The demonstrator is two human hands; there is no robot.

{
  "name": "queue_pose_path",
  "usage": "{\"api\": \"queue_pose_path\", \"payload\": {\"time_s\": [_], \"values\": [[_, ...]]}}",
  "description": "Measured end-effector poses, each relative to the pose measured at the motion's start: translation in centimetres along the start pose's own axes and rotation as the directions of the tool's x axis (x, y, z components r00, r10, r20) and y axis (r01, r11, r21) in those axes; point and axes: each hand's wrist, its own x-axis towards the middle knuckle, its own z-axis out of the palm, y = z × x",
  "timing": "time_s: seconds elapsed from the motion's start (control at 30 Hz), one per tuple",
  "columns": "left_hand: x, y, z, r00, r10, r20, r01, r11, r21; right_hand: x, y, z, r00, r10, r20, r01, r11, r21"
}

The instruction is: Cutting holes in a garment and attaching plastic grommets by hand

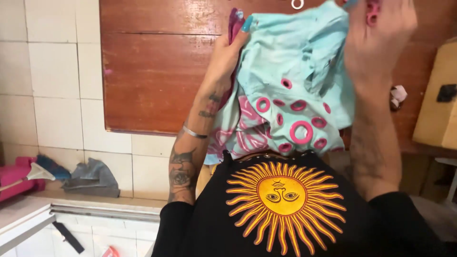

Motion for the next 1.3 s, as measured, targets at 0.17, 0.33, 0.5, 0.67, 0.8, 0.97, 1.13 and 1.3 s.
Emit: {"api": "queue_pose_path", "payload": {"time_s": [0.17, 0.33, 0.5, 0.67, 0.8, 0.97, 1.13, 1.3], "values": [[-1.3, -2.0, -2.3, 0.972, -0.021, 0.236, 0.062, 0.984, -0.17, -3.2, -3.7, -0.4, 0.987, 0.005, 0.16, -0.08, 0.882, 0.465], [-4.2, -6.5, -6.0, 0.976, -0.166, 0.143, 0.182, 0.978, -0.105, -6.0, -5.3, 1.4, 0.851, 0.361, 0.381, -0.525, 0.599, 0.605], [-5.4, -2.7, -3.1, 0.926, -0.345, 0.151, 0.352, 0.936, -0.023, -6.5, -5.0, 2.2, 0.737, 0.495, 0.46, -0.664, 0.406, 0.628], [-4.5, -0.9, -1.3, 0.897, -0.402, 0.185, 0.418, 0.907, -0.057, -5.8, -4.6, 1.3, 0.799, 0.428, 0.422, -0.601, 0.538, 0.592], [-3.5, -2.8, -0.9, 0.916, -0.387, 0.106, 0.401, 0.895, -0.196, -5.7, -4.6, 1.2, 0.808, 0.432, 0.401, -0.589, 0.558, 0.585], [-4.6, -0.5, -0.2, 0.92, -0.371, 0.125, 0.374, 0.927, -0.001, -6.0, -4.7, 1.5, 0.84, 0.381, 0.388, -0.543, 0.58, 0.607], [-5.7, 0.0, -1.0, 0.877, -0.432, 0.211, 0.429, 0.901, 0.059, -6.0, -4.9, 0.9, 0.855, 0.32, 0.408, -0.515, 0.615, 0.598], [-5.6, 0.6, -1.0, 0.977, -0.207, 0.049, 0.157, 0.857, 0.492, -5.6, -5.1, 1.0, 0.892, 0.269, 0.364, -0.449, 0.617, 0.646]]}}
